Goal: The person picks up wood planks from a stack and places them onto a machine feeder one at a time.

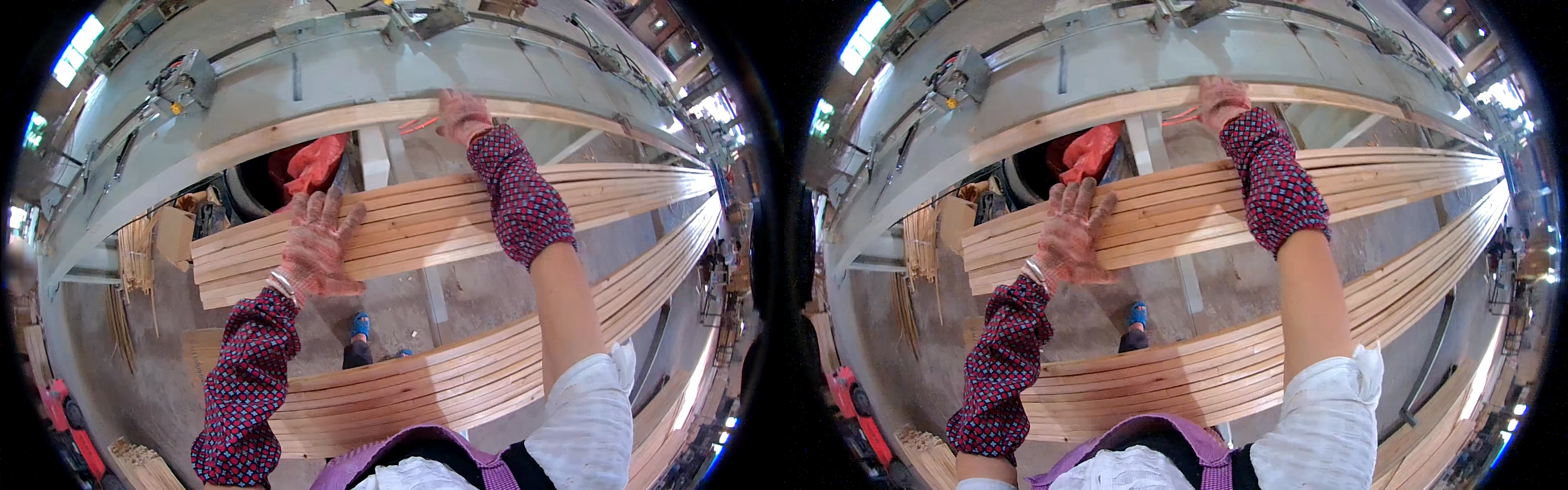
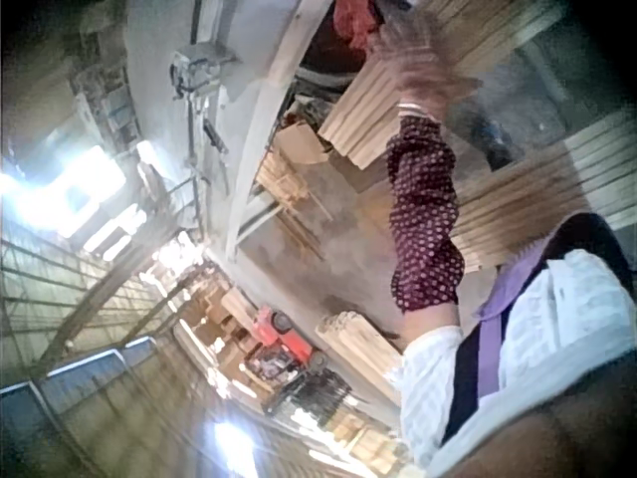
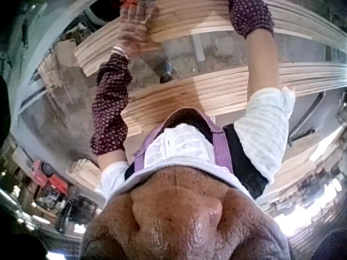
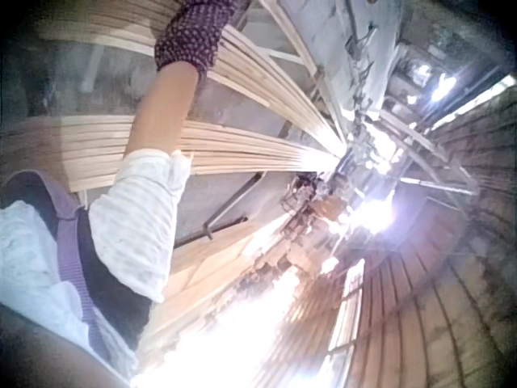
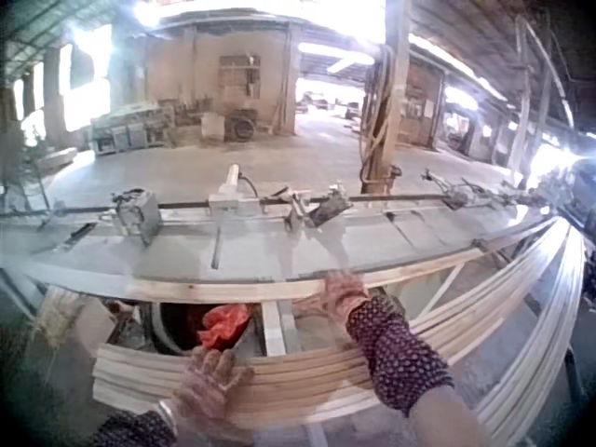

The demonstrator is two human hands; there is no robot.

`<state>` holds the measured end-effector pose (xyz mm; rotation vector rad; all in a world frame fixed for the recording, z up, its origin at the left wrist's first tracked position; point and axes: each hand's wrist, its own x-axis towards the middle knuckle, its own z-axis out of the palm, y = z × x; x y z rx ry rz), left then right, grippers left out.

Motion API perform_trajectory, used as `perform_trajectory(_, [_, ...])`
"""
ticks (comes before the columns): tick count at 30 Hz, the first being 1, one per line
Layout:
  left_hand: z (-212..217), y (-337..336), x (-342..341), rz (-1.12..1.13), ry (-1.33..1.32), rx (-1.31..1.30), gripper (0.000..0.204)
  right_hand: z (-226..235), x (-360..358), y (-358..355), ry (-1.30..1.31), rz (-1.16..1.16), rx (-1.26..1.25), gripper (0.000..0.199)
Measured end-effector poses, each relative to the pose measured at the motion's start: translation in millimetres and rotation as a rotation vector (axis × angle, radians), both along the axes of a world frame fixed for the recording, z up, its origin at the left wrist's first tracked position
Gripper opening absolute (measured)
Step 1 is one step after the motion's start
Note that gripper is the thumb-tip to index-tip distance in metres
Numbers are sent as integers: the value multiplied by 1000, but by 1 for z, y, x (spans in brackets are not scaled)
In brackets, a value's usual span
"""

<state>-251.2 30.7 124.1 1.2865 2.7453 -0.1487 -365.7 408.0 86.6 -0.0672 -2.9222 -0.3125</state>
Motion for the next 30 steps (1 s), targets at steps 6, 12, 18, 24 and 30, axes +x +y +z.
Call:
perform_trajectory(6, [-7,7,-10,-67,-42,60,126,-60,-21,73,-196,143,276,23])
perform_trajectory(12, [-33,-29,-5,-69,69,312,125,12,61,22,-854,121,-466,67])
perform_trajectory(18, [6,-9,-6,-58,-6,40,124,6,116,-10,-375,-28,-365,57])
perform_trajectory(24, [-23,-36,-16,-38,-67,257,128,-25,104,-53,10,129,-259,53])
perform_trajectory(30, [-3,8,-9,-99,31,209,126,-45,151,-54,257,163,-53,90])
